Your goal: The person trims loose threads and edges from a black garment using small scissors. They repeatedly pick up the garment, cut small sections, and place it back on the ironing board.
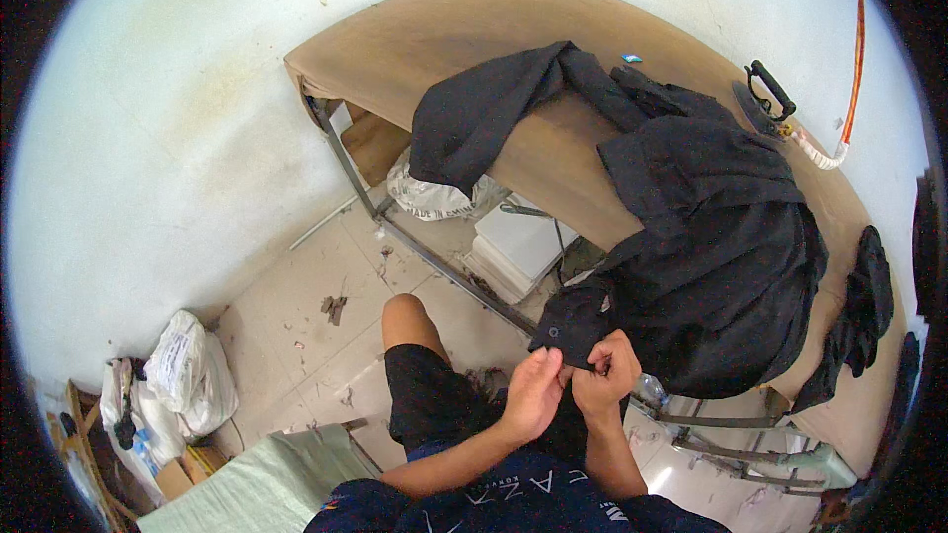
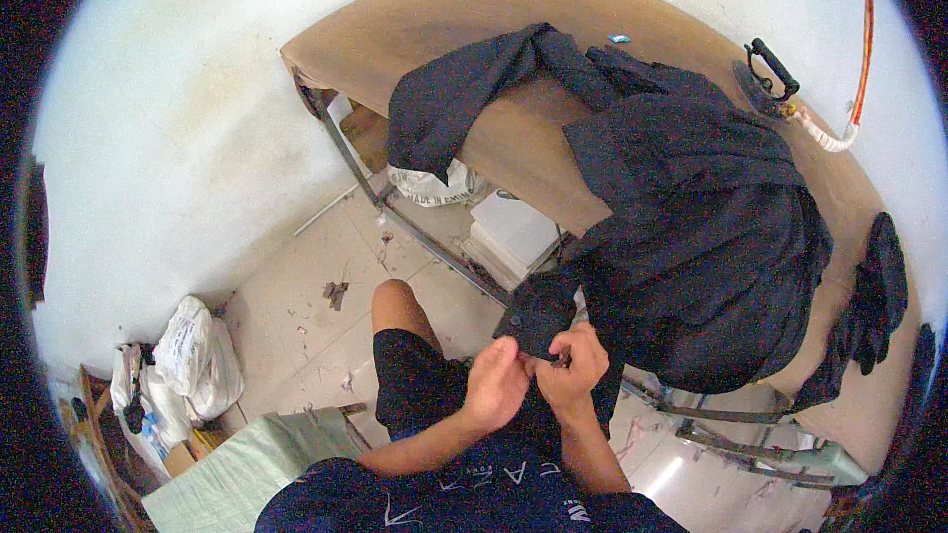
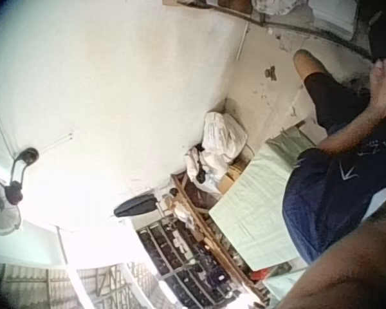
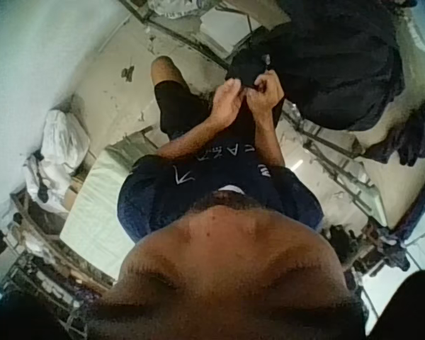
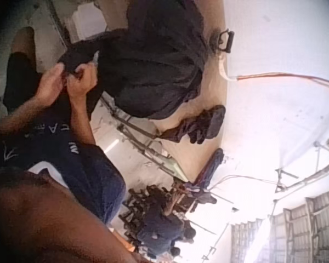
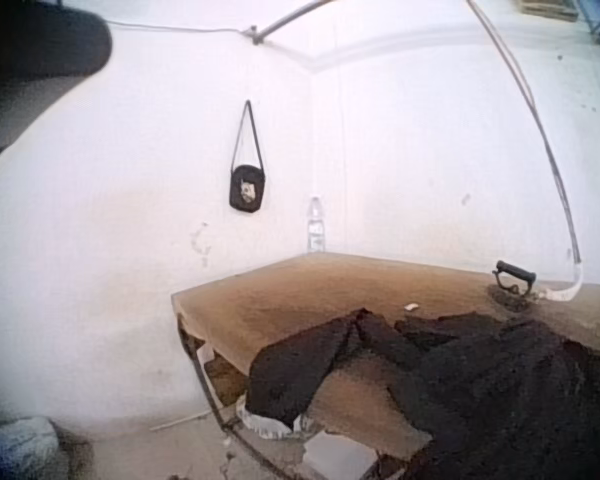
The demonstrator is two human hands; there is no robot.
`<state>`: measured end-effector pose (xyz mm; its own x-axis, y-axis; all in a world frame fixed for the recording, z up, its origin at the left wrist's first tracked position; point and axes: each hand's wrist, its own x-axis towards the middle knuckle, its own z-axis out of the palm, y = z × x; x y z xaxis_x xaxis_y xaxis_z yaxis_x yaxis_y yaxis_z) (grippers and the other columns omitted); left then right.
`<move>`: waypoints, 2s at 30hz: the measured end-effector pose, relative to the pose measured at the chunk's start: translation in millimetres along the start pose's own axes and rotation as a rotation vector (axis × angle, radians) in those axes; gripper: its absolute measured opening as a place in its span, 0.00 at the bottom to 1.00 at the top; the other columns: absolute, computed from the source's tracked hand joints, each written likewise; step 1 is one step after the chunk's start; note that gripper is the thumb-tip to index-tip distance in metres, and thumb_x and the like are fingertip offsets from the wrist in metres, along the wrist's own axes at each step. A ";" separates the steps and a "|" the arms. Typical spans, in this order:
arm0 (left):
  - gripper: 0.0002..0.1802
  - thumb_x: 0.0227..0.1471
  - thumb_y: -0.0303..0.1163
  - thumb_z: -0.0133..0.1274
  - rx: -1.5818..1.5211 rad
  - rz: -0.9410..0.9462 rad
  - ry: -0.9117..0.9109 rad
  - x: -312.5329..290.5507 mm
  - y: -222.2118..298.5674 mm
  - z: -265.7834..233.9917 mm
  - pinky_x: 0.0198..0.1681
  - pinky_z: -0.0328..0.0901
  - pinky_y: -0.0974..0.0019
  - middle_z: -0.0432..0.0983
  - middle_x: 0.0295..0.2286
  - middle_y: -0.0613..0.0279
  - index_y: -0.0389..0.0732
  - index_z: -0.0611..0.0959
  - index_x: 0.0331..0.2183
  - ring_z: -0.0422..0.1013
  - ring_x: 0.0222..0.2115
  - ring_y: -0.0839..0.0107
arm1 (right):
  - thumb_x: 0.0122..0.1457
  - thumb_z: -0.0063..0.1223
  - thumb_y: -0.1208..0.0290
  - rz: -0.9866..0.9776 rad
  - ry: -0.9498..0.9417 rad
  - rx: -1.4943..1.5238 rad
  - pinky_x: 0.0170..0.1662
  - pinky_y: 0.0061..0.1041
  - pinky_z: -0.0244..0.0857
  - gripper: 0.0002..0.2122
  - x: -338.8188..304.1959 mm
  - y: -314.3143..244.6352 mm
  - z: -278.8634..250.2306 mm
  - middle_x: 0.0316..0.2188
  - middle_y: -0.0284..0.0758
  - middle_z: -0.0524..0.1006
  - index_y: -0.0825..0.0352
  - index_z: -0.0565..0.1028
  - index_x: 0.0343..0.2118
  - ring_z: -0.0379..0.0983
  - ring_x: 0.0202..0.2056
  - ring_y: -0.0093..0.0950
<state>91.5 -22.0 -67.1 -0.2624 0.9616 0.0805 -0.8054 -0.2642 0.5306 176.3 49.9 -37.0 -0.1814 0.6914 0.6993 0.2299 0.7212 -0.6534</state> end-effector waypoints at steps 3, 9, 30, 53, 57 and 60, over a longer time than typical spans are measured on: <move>0.21 0.64 0.37 0.40 -0.184 -0.018 0.043 15.4 13.2 11.4 0.61 0.55 0.52 0.69 0.54 0.54 0.37 0.71 0.54 0.64 0.56 0.59 | 0.32 0.54 0.85 -0.068 -0.005 -0.005 0.17 0.24 0.49 0.11 -7.4 6.5 4.1 0.15 0.31 0.63 0.63 0.66 0.19 0.59 0.14 0.26; 0.30 0.61 0.25 0.42 -0.345 0.054 -0.102 20.9 19.7 21.2 0.64 0.51 0.56 0.59 0.59 0.53 0.35 0.56 0.62 0.57 0.60 0.60 | 0.34 0.58 0.83 -0.117 -0.061 -0.056 0.17 0.24 0.53 0.12 -13.9 11.4 -2.6 0.14 0.30 0.63 0.61 0.67 0.19 0.62 0.14 0.27; 0.50 0.59 0.65 0.32 -0.091 0.081 -0.227 43.8 89.3 -3.0 0.68 0.38 0.49 0.46 0.64 0.45 0.31 0.49 0.64 0.46 0.65 0.52 | 0.47 0.66 0.79 0.232 -0.160 0.195 0.22 0.16 0.57 0.10 42.8 -9.4 -7.1 0.19 0.29 0.72 0.66 0.71 0.26 0.64 0.18 0.14; 0.25 0.62 0.37 0.46 0.141 0.161 0.044 32.6 105.5 -13.2 0.56 0.64 0.48 0.70 0.51 0.45 0.28 0.68 0.54 0.69 0.51 0.51 | 0.50 0.61 0.82 0.224 -0.284 0.260 0.23 0.18 0.59 0.10 49.5 -14.1 1.6 0.20 0.28 0.73 0.66 0.76 0.37 0.65 0.20 0.15; 0.20 0.63 0.36 0.46 0.160 0.243 0.086 29.1 116.9 -29.0 0.51 0.67 0.47 0.73 0.47 0.45 0.30 0.69 0.48 0.72 0.47 0.52 | 0.54 0.57 0.80 0.183 -0.357 0.239 0.27 0.21 0.63 0.12 63.9 -20.0 -1.8 0.25 0.34 0.74 0.66 0.77 0.42 0.70 0.23 0.21; 0.15 0.59 0.35 0.52 0.228 0.229 0.149 18.7 120.3 -18.3 0.47 0.70 0.50 0.76 0.41 0.49 0.33 0.73 0.41 0.75 0.41 0.57 | 0.55 0.58 0.77 0.174 -0.480 0.227 0.28 0.23 0.65 0.14 70.2 -27.8 -4.3 0.27 0.36 0.75 0.65 0.76 0.45 0.71 0.24 0.24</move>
<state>-20.0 -37.2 -17.1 -0.5105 0.8535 0.1047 -0.5814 -0.4323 0.6892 161.2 78.2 31.6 -0.5866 0.7044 0.3996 0.0932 0.5489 -0.8307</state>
